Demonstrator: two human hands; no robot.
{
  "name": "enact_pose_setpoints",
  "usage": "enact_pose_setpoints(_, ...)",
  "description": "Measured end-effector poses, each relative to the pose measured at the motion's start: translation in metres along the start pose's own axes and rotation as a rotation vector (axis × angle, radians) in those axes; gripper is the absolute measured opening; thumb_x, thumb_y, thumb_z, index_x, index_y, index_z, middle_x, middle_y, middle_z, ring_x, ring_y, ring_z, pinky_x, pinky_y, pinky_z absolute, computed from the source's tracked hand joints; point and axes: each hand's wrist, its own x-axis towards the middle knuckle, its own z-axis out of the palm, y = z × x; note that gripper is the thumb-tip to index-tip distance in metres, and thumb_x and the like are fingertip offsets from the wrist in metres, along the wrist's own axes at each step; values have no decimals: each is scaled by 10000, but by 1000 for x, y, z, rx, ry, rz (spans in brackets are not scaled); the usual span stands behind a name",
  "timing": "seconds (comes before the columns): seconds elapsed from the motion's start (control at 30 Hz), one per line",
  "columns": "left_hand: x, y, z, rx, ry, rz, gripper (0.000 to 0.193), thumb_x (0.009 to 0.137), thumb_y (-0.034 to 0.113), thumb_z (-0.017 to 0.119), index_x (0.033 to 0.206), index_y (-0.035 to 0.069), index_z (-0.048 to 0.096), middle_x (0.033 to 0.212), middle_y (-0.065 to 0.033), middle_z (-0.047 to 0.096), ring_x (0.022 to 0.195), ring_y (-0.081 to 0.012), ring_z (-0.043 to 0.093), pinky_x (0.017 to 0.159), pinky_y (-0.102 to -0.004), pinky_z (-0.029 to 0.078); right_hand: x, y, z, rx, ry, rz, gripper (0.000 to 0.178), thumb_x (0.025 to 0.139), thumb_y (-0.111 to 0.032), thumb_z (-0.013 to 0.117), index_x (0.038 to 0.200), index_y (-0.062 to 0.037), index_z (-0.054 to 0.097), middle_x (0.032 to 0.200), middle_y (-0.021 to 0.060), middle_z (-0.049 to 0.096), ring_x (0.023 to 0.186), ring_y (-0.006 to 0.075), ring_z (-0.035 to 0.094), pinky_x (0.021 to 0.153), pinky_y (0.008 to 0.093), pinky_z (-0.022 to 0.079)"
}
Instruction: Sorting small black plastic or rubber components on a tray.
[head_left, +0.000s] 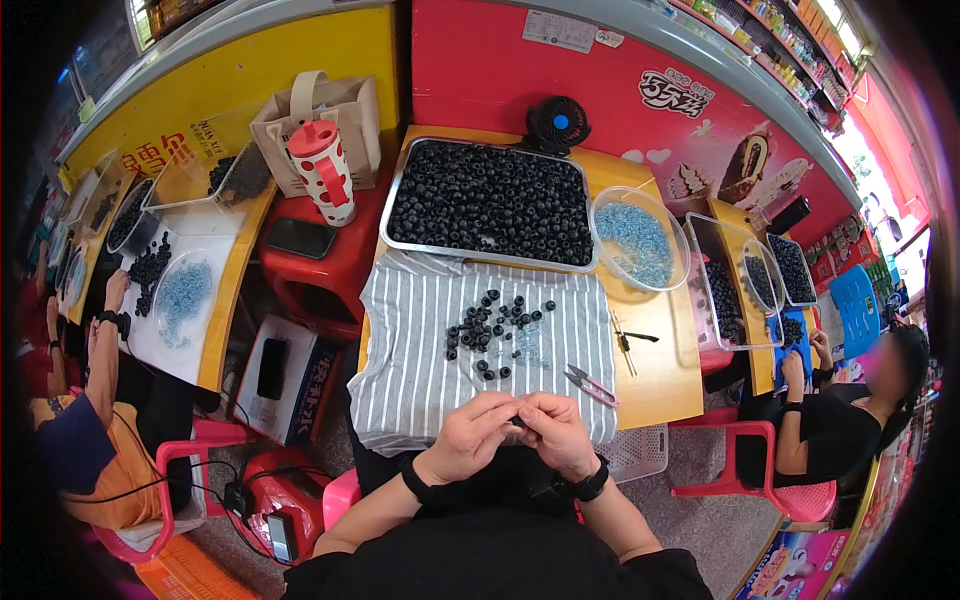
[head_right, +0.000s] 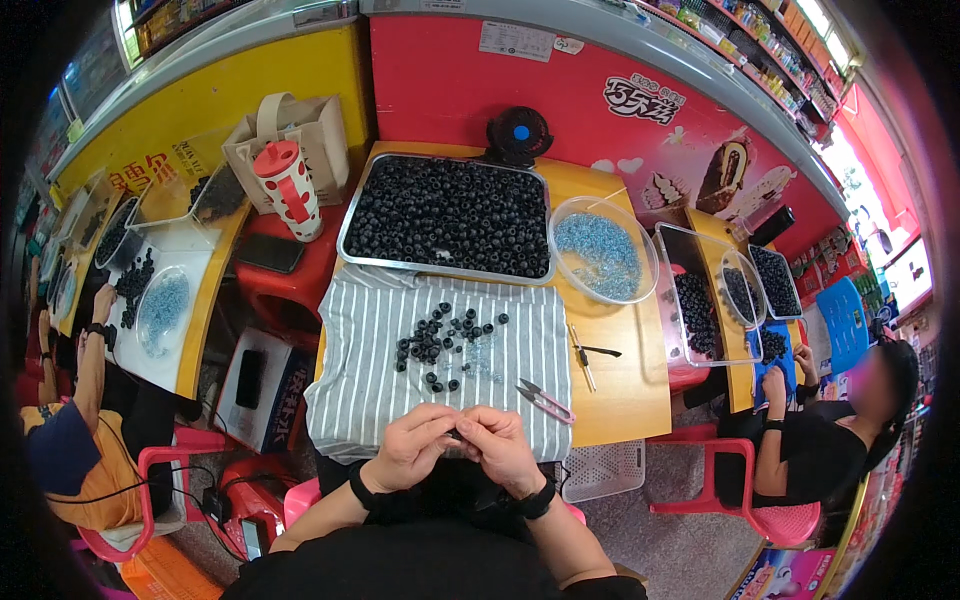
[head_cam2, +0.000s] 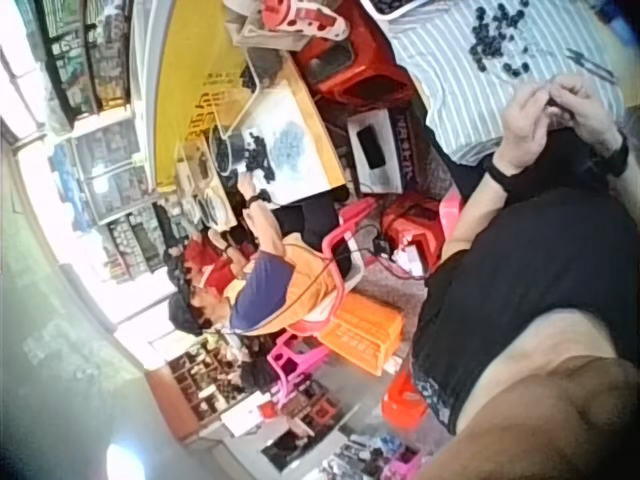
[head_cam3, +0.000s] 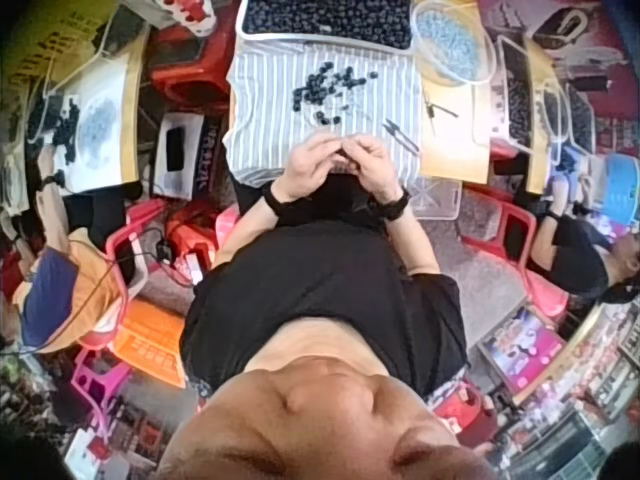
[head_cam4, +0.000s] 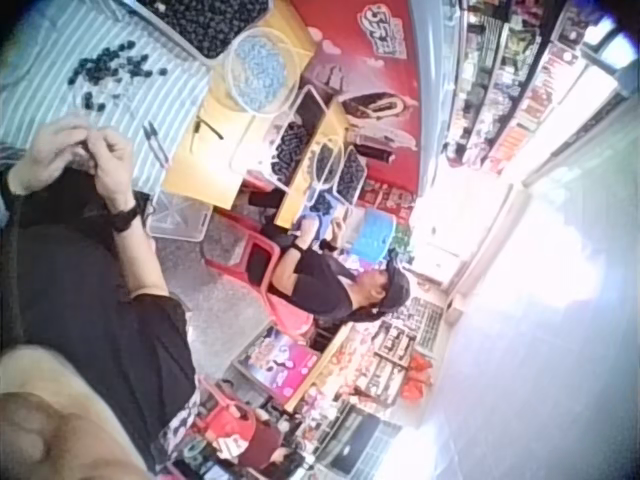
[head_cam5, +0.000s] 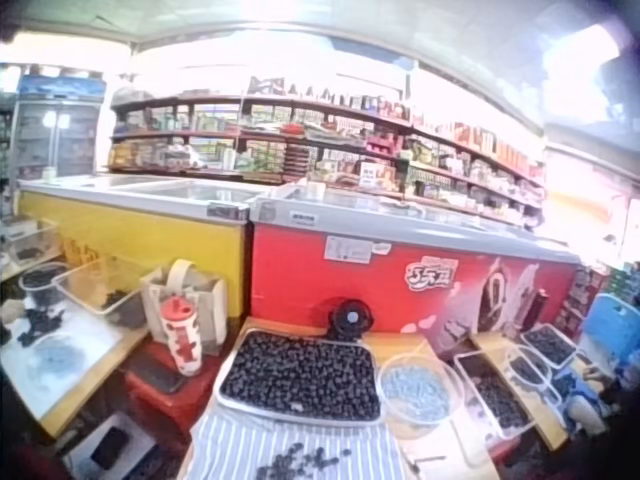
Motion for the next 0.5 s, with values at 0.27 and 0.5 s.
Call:
enact_pose_setpoints(0.27, 5, 0, 5, 112, -16, -16, 266, 776, -52, 675, 1039, -36, 636, 947, -164, 624, 805, -313, 644, 694, -352, 531, -2, -5, -3, -193, 18, 21, 154, 959, -138, 592, 907, -15, 669, 680, -37, 554, 579, 26, 470, 494, 183, 354)
enact_pose_setpoints(0.5, 9, 4, 8, -98, -89, -313, 279, 810, -10, 687, 1087, -4, 658, 934, -121, 659, 818, -197, 654, 697, -302, 534, -27, -69, -37, -479, 287, -90, 100, 919, -109, 623, 915, -24, 675, 736, -16, 625, 598, 41, 526, 533, 195, 417)
